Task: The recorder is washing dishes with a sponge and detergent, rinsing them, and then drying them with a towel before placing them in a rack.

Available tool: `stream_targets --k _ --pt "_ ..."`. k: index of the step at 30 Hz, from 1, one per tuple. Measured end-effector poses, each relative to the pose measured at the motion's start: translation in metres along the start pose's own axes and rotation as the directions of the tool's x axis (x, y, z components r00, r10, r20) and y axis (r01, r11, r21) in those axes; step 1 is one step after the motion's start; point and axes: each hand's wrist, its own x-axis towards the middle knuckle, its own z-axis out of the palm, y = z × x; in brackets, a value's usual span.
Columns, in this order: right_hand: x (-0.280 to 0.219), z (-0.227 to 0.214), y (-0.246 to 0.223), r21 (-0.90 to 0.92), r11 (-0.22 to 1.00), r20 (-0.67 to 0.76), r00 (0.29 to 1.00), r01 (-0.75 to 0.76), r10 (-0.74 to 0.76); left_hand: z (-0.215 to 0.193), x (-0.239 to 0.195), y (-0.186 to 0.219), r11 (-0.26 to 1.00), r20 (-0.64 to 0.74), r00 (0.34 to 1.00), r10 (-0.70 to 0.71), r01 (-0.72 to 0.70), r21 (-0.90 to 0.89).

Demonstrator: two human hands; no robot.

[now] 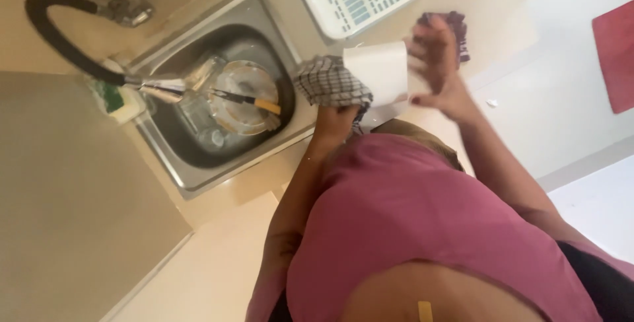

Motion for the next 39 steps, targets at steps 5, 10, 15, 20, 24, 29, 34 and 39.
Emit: stream_targets --k 5,10,15,20,24,29,34,39 --pt "0.032 -0.043 -0.065 -0.687 0.706 0.061 0.954 -0.174 0.295 0.068 0.016 0.038 0.677 0.115 0.978 -0.173 0.034 0.735" --pt "0.062 -0.06 -0.054 -0.831 0.556 0.291 0.852 0.001 0.434 0.104 0.03 0.016 0.452 0.232 0.949 0.212 -0.305 0.838" --pt "0.072 -0.126 -0.022 -0.765 0.593 0.25 0.734 -0.249 0.631 0.08 0.036 -0.021 0.737 0.131 0.978 0.163 -0.209 0.643" --pt "0.086 -0.211 0.009 -0.629 0.754 0.181 0.908 -0.189 0.379 0.061 0.061 -0.047 0.496 -0.13 0.961 -0.246 0.24 0.834" --pt "0.114 -0.208 -0.01 -0.659 0.743 0.32 0.851 -0.116 0.416 0.08 0.08 -0.021 0.428 -0.083 0.99 -0.113 0.124 0.895" --pt "0.124 -0.19 -0.001 -0.301 0.824 0.55 0.618 -0.48 0.561 0.117 0.12 0.015 0.637 0.243 0.718 -0.653 0.693 -0.336" --pt "0.104 -0.193 0.007 -0.433 0.834 0.28 0.828 -0.343 0.486 0.115 0.126 -0.071 0.814 0.012 0.921 -0.39 0.35 -0.462" --pt "0.075 -0.175 0.01 -0.238 0.636 0.013 0.653 -0.734 0.757 0.136 0.123 -0.051 0.988 -0.315 0.937 -0.152 0.135 -0.074"
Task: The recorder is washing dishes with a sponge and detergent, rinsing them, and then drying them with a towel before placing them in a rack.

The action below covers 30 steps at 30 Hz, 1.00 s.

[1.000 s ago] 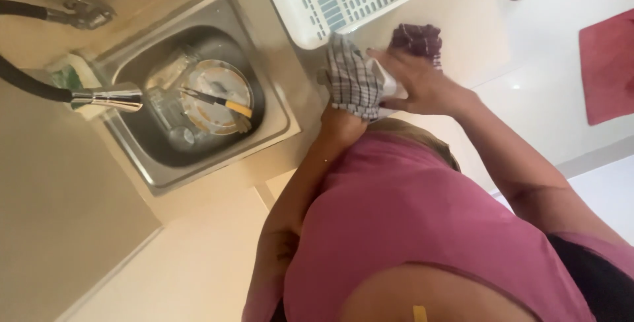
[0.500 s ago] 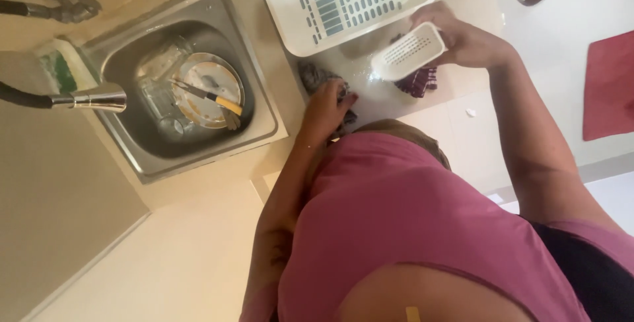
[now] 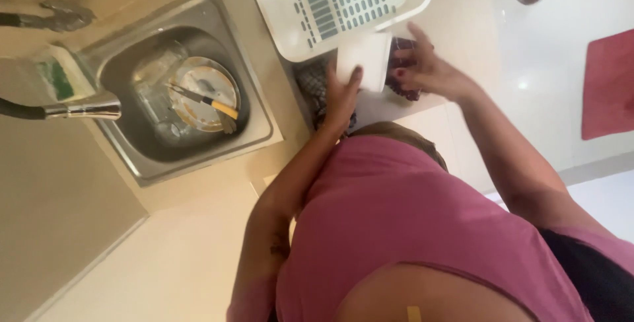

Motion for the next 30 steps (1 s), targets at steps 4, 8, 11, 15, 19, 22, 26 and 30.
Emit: stream_targets --k 4,8,11,15,19,22,26,30 --pt "0.014 0.004 -0.005 -0.129 0.991 -0.087 0.995 0.034 -0.045 0.009 0.017 -0.018 0.91 0.113 0.991 0.072 -0.112 0.399" --pt "0.039 -0.041 -0.022 -0.389 0.921 -0.378 0.911 0.009 -0.168 -0.015 0.034 -0.046 0.598 0.277 0.851 0.446 -0.514 0.615" --pt "0.085 -0.079 -0.008 -0.904 0.421 -0.214 0.777 0.071 -0.591 -0.035 0.022 -0.02 0.634 0.17 0.946 0.277 -0.313 0.707" --pt "0.146 -0.064 -0.005 -0.968 0.241 -0.176 0.88 -0.073 -0.441 -0.064 0.005 -0.021 0.7 0.073 0.992 0.106 -0.126 0.703" --pt "0.186 -0.057 0.014 -0.989 0.101 -0.142 0.871 -0.107 -0.47 -0.098 0.006 -0.064 0.72 0.098 0.937 0.337 -0.323 0.614" --pt "0.2 -0.061 0.031 -0.976 0.183 -0.187 0.886 -0.118 -0.425 -0.107 0.003 -0.071 0.818 0.04 0.969 0.244 -0.228 0.527" --pt "0.201 -0.062 0.029 -0.917 0.351 -0.297 0.913 -0.19 -0.281 -0.114 0.011 -0.071 0.824 0.033 0.975 0.219 -0.202 0.529" --pt "0.17 -0.053 0.015 -0.972 0.235 -0.146 0.848 -0.026 -0.51 -0.108 0.011 -0.059 0.803 0.036 0.97 0.241 -0.22 0.555"
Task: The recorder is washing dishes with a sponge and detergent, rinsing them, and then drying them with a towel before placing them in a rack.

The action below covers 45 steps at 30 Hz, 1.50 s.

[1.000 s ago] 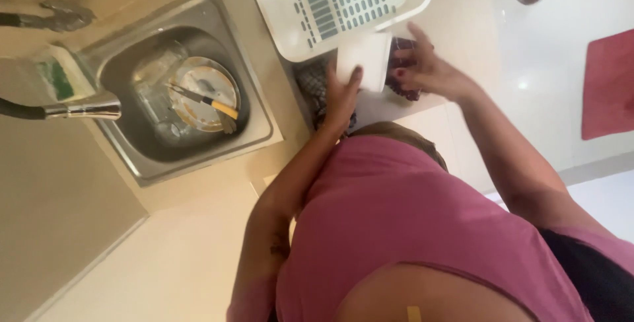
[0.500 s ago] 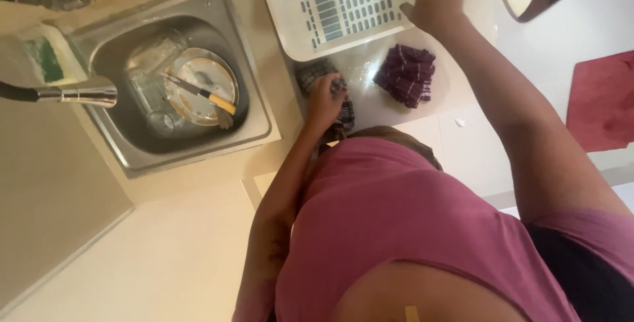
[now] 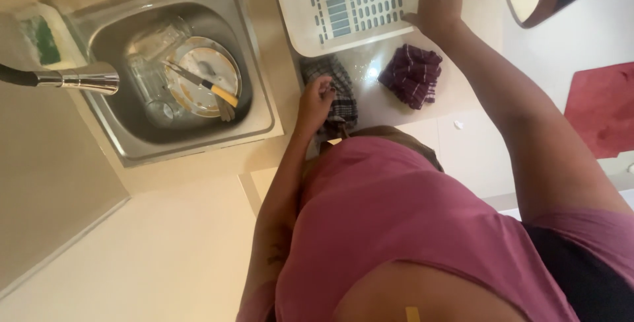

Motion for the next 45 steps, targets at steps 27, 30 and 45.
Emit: stream_targets --k 27,30,45 --pt "-0.071 -0.03 -0.056 -0.459 0.879 -0.196 0.951 0.126 -0.239 -0.028 0.011 0.157 0.856 0.007 0.934 0.358 -0.331 0.396" --pt "-0.108 -0.059 -0.082 -0.279 0.945 -0.059 0.979 0.169 -0.193 -0.016 0.024 0.182 0.578 0.141 0.861 0.488 -0.44 0.687" --pt "-0.163 -0.061 -0.108 0.965 0.029 0.256 0.959 -0.262 0.123 -0.027 -0.01 0.097 0.901 0.386 0.918 0.088 0.092 -0.424"
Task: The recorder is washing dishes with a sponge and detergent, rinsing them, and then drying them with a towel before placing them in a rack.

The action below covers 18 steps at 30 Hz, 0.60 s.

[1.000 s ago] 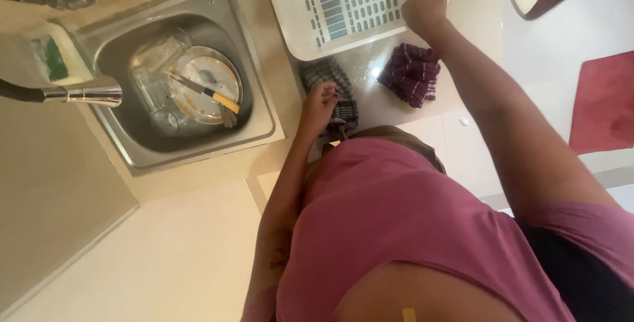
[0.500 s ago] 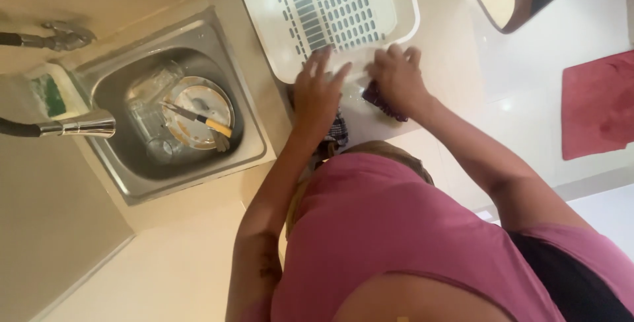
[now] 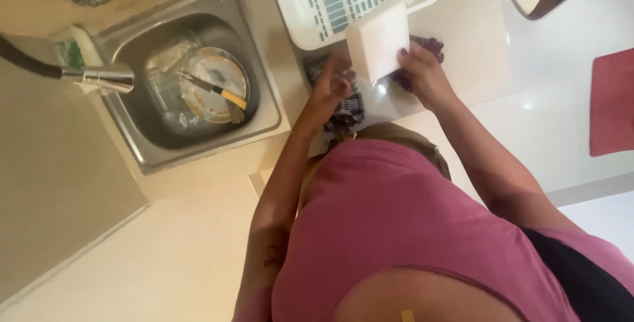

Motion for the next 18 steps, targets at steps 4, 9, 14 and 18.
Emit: stream_targets --k 4,9,14,18 --pt "-0.008 0.018 0.019 0.228 0.969 0.094 0.993 -0.097 0.077 -0.002 0.001 -0.031 0.921 -0.021 0.981 -0.191 0.172 -0.349" --pt "-0.032 0.047 0.073 0.434 0.874 0.243 0.963 -0.217 0.118 0.003 -0.025 -0.097 0.893 -0.032 0.999 0.013 -0.026 -0.449" --pt "-0.059 0.063 0.09 0.25 0.887 0.086 0.922 -0.388 0.378 0.012 -0.068 -0.066 0.875 -0.279 0.958 -0.062 -0.083 -0.478" --pt "-0.079 0.058 0.064 0.048 0.947 0.026 0.948 -0.317 0.316 0.028 -0.073 -0.057 0.989 -0.288 0.95 0.122 -0.141 -0.047"
